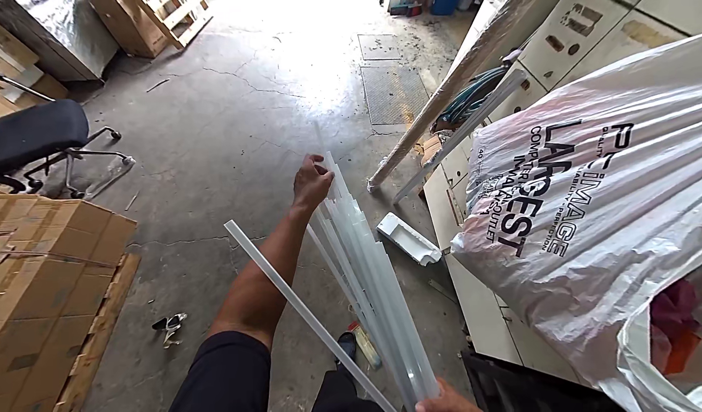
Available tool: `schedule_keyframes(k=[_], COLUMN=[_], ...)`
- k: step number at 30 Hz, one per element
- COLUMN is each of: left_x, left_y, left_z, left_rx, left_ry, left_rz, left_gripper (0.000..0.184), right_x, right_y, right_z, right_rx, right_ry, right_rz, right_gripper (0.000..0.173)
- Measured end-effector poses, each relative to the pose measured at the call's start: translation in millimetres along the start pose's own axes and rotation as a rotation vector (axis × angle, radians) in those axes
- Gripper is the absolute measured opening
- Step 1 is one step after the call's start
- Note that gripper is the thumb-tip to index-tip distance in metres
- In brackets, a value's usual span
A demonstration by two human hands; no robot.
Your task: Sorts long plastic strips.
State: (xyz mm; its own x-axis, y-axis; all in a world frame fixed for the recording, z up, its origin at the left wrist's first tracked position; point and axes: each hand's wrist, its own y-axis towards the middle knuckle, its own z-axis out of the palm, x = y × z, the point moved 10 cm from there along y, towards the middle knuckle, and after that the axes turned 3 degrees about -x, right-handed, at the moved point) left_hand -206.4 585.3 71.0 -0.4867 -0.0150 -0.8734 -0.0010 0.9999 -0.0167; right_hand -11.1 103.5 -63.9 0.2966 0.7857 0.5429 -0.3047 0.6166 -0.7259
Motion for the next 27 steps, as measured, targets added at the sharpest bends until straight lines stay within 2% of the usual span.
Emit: schedule_keyframes(k=[2, 4, 6, 8, 13, 17, 19, 21, 22, 25, 26, 27], left_x=[-5, 1, 12, 17, 27, 21, 22, 23, 21, 15, 15, 16], left_y=[-8, -22, -46, -66, -86, -78, -55, -38, -38, -62, -64, -59], left_z=[2, 9, 20, 27, 31, 27, 18, 11, 13, 33, 35, 32], left_rx=[0.001, 0.062, 0.184, 0.25, 0.308, 0.428, 0.323, 0.229, 0.274, 0.599, 0.616, 0.565], left_ry=[-0.217, -0.317, -0.299, -0.232, -0.247, -0.147, -0.224, -0.234, -0.182, 0.017, 0.027, -0.002], left_rz=[-0.049, -0.161, -0.278, -0.339, -0.471, -0.431, -0.414, -0.428, -0.434, -0.417, -0.399, -0.37], left_gripper=[0.06, 0.048, 0.031, 0.022, 0.017, 0.023, 0.033, 0.033, 0.032, 0.027, 0.027, 0.029], right_x=[0, 1, 1, 1, -2, -4, -5, -5, -2, 0, -1, -2], right_y=[2, 2, 2, 3, 3, 4, 4, 3, 1, -1, -1, -1], right_z=[0, 1, 1, -1, -6, -2, 1, 2, 2, 1, 1, 1], right_rx=[0.029, 0.058, 0.092, 0.113, 0.111, 0.096, 0.104, 0.125, 0.136, 0.149, 0.149, 0.149], right_ry=[0.007, -0.002, 0.021, 0.04, 0.042, 0.028, 0.032, 0.033, 0.036, 0.053, 0.052, 0.049], right_rz=[-0.021, -0.045, -0.053, -0.055, -0.041, -0.023, -0.024, -0.033, -0.041, -0.057, -0.056, -0.056], right_gripper=[0.039, 0.043, 0.046, 0.046, 0.05, 0.051, 0.05, 0.048, 0.048, 0.05, 0.052, 0.052])
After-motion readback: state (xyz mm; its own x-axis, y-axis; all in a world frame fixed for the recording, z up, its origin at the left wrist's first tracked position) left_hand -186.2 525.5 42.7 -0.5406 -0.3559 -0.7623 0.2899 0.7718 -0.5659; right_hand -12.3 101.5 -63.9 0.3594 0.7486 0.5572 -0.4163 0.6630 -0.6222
